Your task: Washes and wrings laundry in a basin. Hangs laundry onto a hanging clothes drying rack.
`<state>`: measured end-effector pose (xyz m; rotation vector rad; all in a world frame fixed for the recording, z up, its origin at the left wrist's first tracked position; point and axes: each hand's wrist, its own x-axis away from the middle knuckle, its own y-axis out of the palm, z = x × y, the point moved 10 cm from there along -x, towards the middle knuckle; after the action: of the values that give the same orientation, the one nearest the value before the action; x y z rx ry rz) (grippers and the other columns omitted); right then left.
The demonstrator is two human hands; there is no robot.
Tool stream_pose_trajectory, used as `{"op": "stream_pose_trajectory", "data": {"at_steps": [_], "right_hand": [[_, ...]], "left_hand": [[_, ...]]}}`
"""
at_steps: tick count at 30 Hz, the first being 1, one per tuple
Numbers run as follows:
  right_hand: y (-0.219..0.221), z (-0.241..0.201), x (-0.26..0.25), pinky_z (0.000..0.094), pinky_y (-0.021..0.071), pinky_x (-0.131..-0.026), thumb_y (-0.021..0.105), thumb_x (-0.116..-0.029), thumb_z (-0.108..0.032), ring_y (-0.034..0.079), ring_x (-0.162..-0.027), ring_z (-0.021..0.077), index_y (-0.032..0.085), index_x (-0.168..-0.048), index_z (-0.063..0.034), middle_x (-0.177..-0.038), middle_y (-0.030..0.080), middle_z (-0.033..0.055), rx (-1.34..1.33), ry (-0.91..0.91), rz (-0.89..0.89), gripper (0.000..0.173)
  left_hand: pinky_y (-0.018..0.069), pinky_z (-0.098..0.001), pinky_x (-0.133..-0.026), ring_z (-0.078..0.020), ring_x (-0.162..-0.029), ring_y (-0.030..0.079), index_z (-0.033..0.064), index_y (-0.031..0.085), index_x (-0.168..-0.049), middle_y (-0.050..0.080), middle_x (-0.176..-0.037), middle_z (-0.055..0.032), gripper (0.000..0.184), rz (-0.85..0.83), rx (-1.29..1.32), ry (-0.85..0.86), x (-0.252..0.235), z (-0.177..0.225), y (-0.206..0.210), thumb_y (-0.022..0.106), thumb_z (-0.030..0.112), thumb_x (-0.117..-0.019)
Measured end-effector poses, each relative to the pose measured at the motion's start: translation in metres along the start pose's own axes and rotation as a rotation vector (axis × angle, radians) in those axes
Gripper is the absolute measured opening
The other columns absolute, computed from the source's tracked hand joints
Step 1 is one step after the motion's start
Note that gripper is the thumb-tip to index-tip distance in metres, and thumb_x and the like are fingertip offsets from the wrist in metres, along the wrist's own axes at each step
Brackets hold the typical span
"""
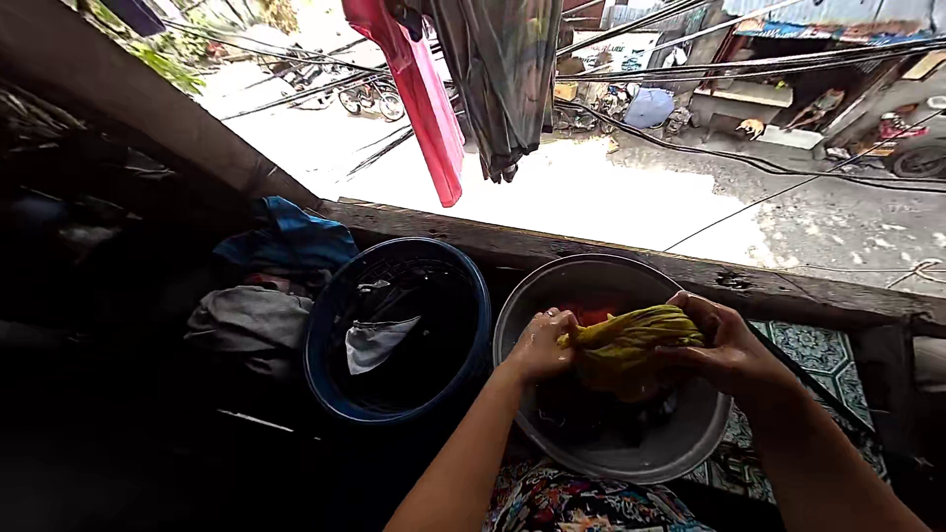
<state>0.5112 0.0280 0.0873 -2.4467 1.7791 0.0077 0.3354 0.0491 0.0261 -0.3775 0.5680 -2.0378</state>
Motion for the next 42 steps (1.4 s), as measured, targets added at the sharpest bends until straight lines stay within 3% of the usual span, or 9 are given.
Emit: {"op": "stream_pose_trajectory", "data": {"at_steps": [10, 14, 17, 21, 24, 28, 34, 38, 42], "right_hand": [[-0.038, -0.024, 0.021, 0.0249, 0.0621, -0.070, 0.066, -0.0905, -0.009, 0.071, -0.080, 0.0075, 0.063, -0.118, -0.0118, -0.097, 0.073, -0.0001, -0.023, 0.136, 0.278, 0.028], [-0.053, 0.025, 0.014, 0.0419, 0.0588, -0.076, 0.067, -0.1000, -0.018, 0.069, -0.083, 0.0188, 0.063, -0.119, -0.0042, -0.097, 0.070, 0.0099, 0.350, 0.322, 0.310, 0.024], [-0.053, 0.086, 0.004, 0.0643, 0.0484, -0.097, 0.066, -0.1016, -0.025, 0.064, -0.113, 0.0433, 0.056, -0.142, -0.0033, -0.125, 0.065, 0.0270, 0.688, 0.451, 0.242, 0.047], [-0.015, 0.168, 0.001, 0.0721, 0.0308, -0.112, 0.069, -0.0991, -0.030, 0.036, -0.143, 0.0538, 0.049, -0.153, -0.0167, -0.158, 0.033, 0.0324, 0.792, 0.592, 0.024, 0.059], [0.015, 0.216, 0.013, 0.0790, 0.0027, -0.115, 0.061, -0.0998, -0.045, 0.008, -0.156, 0.0480, 0.028, -0.164, -0.0300, -0.170, 0.006, 0.0256, 0.883, 0.803, -0.150, 0.074], [0.021, 0.241, 0.018, 0.0767, -0.0048, -0.115, 0.053, -0.0981, -0.050, 0.004, -0.156, 0.0475, 0.012, -0.167, -0.0255, -0.169, 0.004, 0.0291, 0.976, 0.828, -0.172, 0.084], [0.020, 0.260, 0.020, 0.0717, 0.0114, -0.119, 0.045, -0.1024, -0.053, 0.018, -0.155, 0.0432, 0.008, -0.167, -0.0223, -0.170, 0.012, 0.0241, 0.938, 0.939, -0.246, 0.080], [0.020, 0.273, 0.026, 0.0647, 0.0257, -0.118, 0.037, -0.1056, -0.053, 0.038, -0.148, 0.0391, 0.030, -0.161, -0.0085, -0.158, 0.043, 0.0224, 0.900, 0.985, -0.314, 0.072], [0.020, 0.262, 0.027, 0.0663, 0.0183, -0.121, 0.038, -0.1053, -0.052, 0.035, -0.149, 0.0395, 0.046, -0.153, -0.0069, -0.156, 0.045, 0.0234, 0.948, 0.918, -0.229, 0.066]], "left_hand": [[0.0559, -0.0345, -0.057, -0.0180, -0.072, 0.066, 0.0078, 0.052, -0.132, 0.067, -0.106, -0.0110, 0.048, 0.159, 0.066, 0.088, 0.006, 0.052, -0.041, 0.059, -0.008, -0.0865], [0.0577, -0.0500, -0.075, -0.0268, -0.090, 0.068, 0.0055, 0.059, -0.127, 0.068, -0.109, -0.0137, 0.038, 0.146, -0.093, 0.080, -0.009, 0.023, -0.028, 0.062, -0.001, -0.0896], [0.0534, -0.0588, -0.089, -0.0380, -0.106, 0.065, 0.0047, 0.069, -0.120, 0.066, -0.114, -0.0202, 0.025, 0.022, -0.247, -0.039, -0.026, -0.019, 0.003, 0.067, 0.009, -0.0953], [0.0395, -0.0667, -0.104, -0.0452, -0.136, 0.045, 0.0069, 0.066, -0.130, 0.053, -0.143, -0.0245, 0.044, -0.320, -0.421, -0.259, -0.036, -0.078, 0.064, 0.069, 0.036, -0.0972], [0.0185, -0.0767, -0.114, -0.0470, -0.155, 0.012, 0.0062, 0.032, -0.159, 0.016, -0.168, -0.0253, 0.092, -0.556, -0.450, -0.391, -0.028, -0.109, 0.106, 0.076, 0.047, -0.0898], [-0.0068, -0.0773, -0.114, -0.0422, -0.156, -0.014, 0.0104, 0.001, -0.165, -0.017, -0.169, -0.0215, 0.118, -0.677, -0.532, -0.433, -0.017, -0.140, 0.131, 0.072, 0.061, -0.0865], [0.0150, -0.0715, -0.118, -0.0460, -0.151, 0.025, 0.0130, 0.005, -0.166, 0.022, -0.165, -0.0269, 0.109, -0.800, -0.489, -0.537, -0.014, -0.150, 0.137, 0.068, 0.060, -0.0911], [0.0143, -0.0773, -0.115, -0.0501, -0.151, 0.020, 0.0093, 0.011, -0.165, 0.016, -0.167, -0.0271, 0.101, -0.768, -0.461, -0.484, -0.018, -0.134, 0.128, 0.071, 0.048, -0.0933], [0.0227, -0.0765, -0.113, -0.0496, -0.148, 0.029, 0.0051, 0.029, -0.160, 0.029, -0.163, -0.0262, 0.080, -0.671, -0.407, -0.374, -0.008, -0.103, 0.104, 0.064, 0.044, -0.0991]]}}
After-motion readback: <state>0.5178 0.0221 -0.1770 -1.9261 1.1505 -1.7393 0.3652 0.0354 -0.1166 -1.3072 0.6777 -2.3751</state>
